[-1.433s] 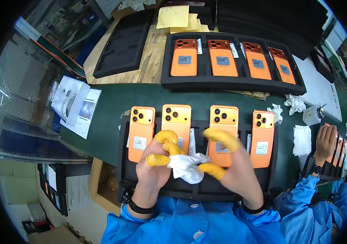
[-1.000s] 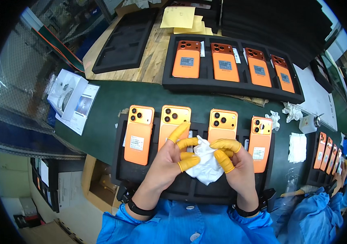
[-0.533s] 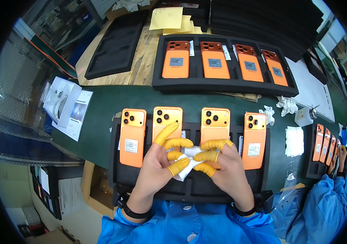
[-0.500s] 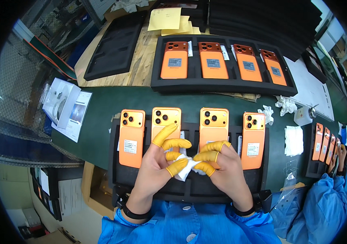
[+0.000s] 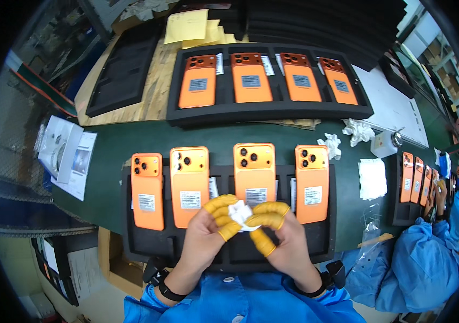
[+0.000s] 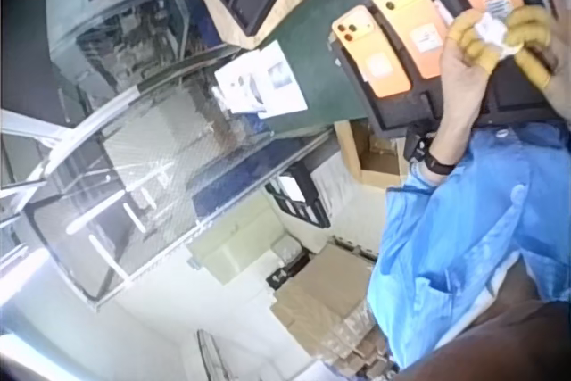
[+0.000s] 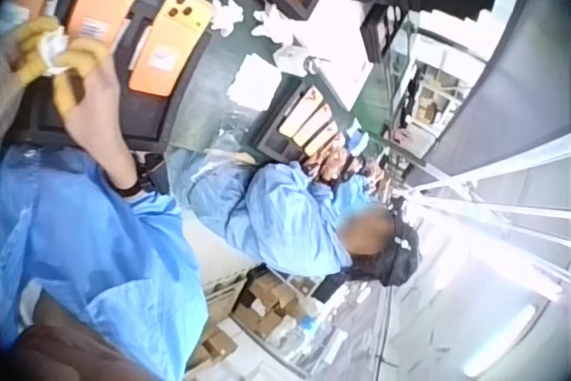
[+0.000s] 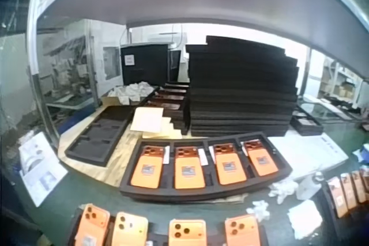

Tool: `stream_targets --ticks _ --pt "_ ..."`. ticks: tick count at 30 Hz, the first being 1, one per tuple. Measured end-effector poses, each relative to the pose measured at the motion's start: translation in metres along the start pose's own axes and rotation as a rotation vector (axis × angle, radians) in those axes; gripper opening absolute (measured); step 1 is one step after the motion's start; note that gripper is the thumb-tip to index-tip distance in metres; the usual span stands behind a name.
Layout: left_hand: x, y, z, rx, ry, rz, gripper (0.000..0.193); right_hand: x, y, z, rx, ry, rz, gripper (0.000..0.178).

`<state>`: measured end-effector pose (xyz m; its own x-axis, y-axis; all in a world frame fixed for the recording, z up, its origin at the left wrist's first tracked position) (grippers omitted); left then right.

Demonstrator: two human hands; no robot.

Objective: Cleaning the back panels and camera lenses of several orange smartphones using a cloth and cleaning solution on an assembly line.

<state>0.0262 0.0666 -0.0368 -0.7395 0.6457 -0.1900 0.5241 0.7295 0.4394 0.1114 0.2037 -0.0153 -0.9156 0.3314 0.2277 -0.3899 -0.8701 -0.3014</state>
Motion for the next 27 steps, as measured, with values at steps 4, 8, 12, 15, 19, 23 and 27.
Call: stream_targets --ticks 4,8,12,15,19,23,27 --pt "-0.004 0.009 0.003 0.084 0.073 0.029 0.044 -0.007 -0.01 0.001 0.277 0.131 0.041 0.034" --pt "-0.009 0.026 0.005 0.088 0.043 0.102 0.045 -0.012 -0.021 -0.004 0.206 0.247 -0.043 0.026" --pt "-0.012 0.026 -0.012 0.301 0.05 0.174 0.044 -0.015 -0.073 -0.009 -0.285 0.161 -0.292 0.019" --pt "-0.012 0.008 -0.029 0.754 0.311 -0.046 0.03 -0.026 -0.128 -0.064 -0.128 0.245 -0.585 0.023" --pt "-0.012 -0.011 -0.034 0.663 0.304 -0.161 0.022 -0.032 -0.119 -0.104 0.191 0.333 -0.712 0.026" --pt "-0.015 -0.015 -0.036 0.701 0.312 -0.202 0.02 -0.028 -0.102 -0.095 0.241 0.36 -0.699 0.02" --pt "-0.011 0.006 -0.037 0.763 0.262 -0.06 0.017 -0.021 -0.097 -0.076 0.236 0.29 -0.715 0.015"
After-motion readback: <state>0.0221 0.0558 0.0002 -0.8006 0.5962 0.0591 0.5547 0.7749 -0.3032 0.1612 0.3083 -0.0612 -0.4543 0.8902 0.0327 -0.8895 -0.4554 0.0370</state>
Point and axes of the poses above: each hand's wrist, its own x-axis towards the middle knuckle, its own y-axis out of the palm, z = x × y, the point moved 2 cm from there along x, towards the middle knuckle
